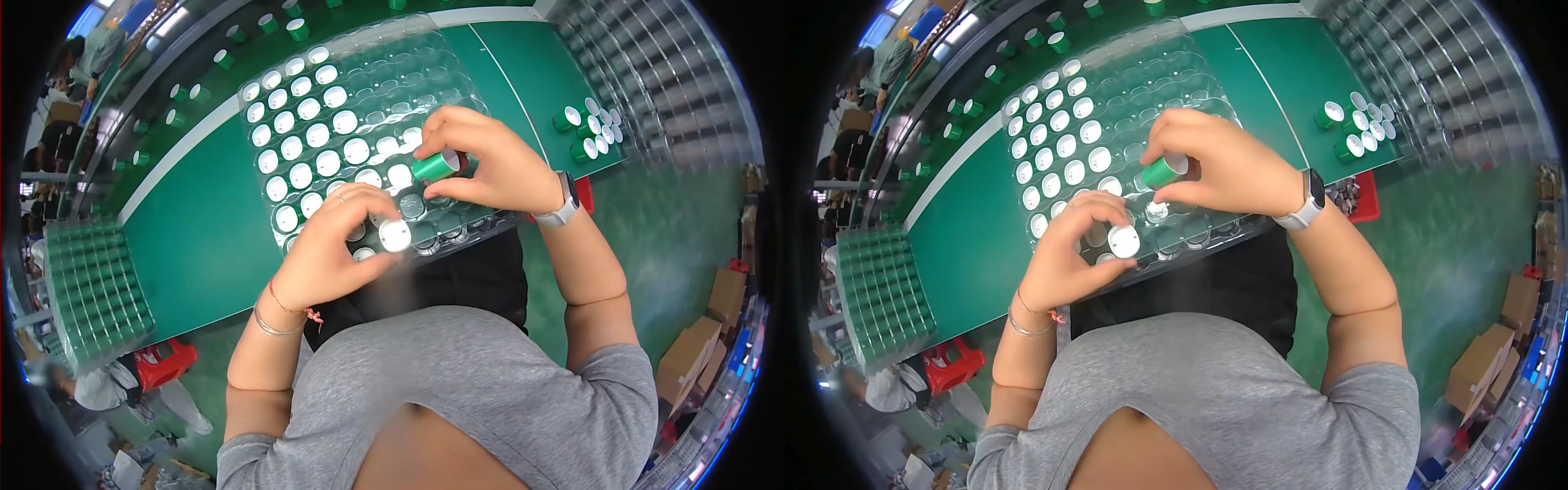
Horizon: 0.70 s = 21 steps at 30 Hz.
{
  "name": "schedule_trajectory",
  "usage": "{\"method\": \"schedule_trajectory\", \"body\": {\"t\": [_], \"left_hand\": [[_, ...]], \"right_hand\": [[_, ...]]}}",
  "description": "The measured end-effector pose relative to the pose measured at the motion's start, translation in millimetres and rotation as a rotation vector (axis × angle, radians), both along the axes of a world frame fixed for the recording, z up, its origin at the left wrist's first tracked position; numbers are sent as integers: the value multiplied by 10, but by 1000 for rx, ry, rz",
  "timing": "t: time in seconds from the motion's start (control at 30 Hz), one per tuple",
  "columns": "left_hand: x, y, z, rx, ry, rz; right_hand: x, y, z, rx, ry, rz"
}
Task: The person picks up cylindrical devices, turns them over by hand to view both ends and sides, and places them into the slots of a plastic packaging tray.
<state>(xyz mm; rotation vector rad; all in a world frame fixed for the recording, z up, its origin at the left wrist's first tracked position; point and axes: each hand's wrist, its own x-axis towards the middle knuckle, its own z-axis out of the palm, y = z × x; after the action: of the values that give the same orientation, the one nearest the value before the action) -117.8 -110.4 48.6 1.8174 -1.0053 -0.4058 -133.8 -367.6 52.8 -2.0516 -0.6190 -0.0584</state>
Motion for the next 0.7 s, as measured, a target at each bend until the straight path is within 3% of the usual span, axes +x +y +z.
{"method": "schedule_trajectory", "body": {"t": [0.13,0.33,0.6,0.67,0.7], "left_hand": [[-92,-18,-22,160,-119,-103],[-92,-12,-22,144,-123,-103],[21,-1,-25,216,-291,-65],[90,18,-33,223,-284,-131],[159,32,-6,226,-318,-137]], "right_hand": [[6,-26,-45,4,1,-24],[177,-1,9,-72,-26,-62],[885,62,45,-204,-175,-162],[1122,118,-67,-261,-392,-220],[1214,182,-91,-194,-372,-255]]}}
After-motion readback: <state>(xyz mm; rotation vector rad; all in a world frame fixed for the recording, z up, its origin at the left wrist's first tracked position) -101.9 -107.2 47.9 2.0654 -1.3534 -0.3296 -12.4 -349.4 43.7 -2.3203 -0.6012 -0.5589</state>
